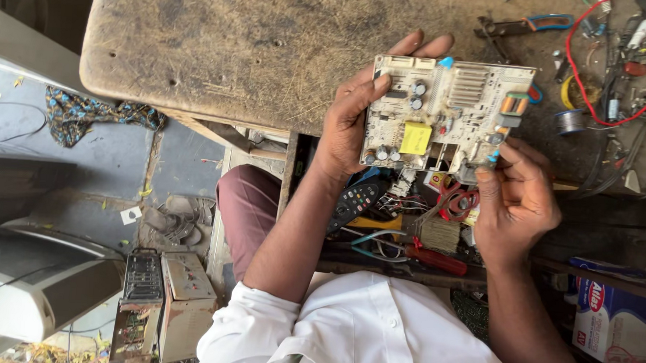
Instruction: The person repairs a green circuit board at a cluttered workbench. They hold the board, use a soldering iron to work on its solder joints, flip the board over to reach the other side, and use a screwdriver and pliers on components before resuming soldering.
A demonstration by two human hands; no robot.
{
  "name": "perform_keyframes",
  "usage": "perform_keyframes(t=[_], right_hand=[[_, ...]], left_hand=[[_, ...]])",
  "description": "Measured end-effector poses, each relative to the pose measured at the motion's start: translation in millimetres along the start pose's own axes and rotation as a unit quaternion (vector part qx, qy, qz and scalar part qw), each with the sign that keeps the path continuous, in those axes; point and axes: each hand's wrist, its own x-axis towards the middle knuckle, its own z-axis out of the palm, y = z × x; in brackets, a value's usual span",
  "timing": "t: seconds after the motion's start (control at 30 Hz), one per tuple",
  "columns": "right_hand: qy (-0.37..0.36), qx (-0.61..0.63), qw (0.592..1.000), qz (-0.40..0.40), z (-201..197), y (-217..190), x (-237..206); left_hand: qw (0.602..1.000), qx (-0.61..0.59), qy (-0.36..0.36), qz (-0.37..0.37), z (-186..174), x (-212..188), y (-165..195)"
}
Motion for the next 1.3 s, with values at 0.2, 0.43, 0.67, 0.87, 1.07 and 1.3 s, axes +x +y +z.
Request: perform_keyframes(t=[0.2,0.43,0.67,0.87,1.07,1.3], right_hand=[[0.000,-0.002,1.000,-0.004,28.9,-5.8,34.6],[0.010,0.014,1.000,0.015,15.6,-13.0,45.3],[0.017,0.068,0.997,0.014,13.0,-16.6,52.5],[0.015,0.066,0.998,0.008,14.2,-6.2,52.7],[0.002,0.088,0.996,0.000,32.7,44.1,47.4],[-0.005,0.120,0.993,0.005,49.9,79.0,44.2]], left_hand=[[0.999,-0.031,0.002,-0.004,-4.9,22.9,41.9],[0.997,-0.076,-0.016,-0.015,15.0,34.7,42.9],[0.996,-0.083,-0.017,-0.018,19.7,39.6,45.4],[0.996,-0.083,-0.023,-0.017,0.2,43.6,34.8],[0.996,-0.087,-0.018,-0.013,-50.0,47.1,16.4],[0.995,-0.102,-0.012,-0.011,-99.9,51.5,-2.0]])
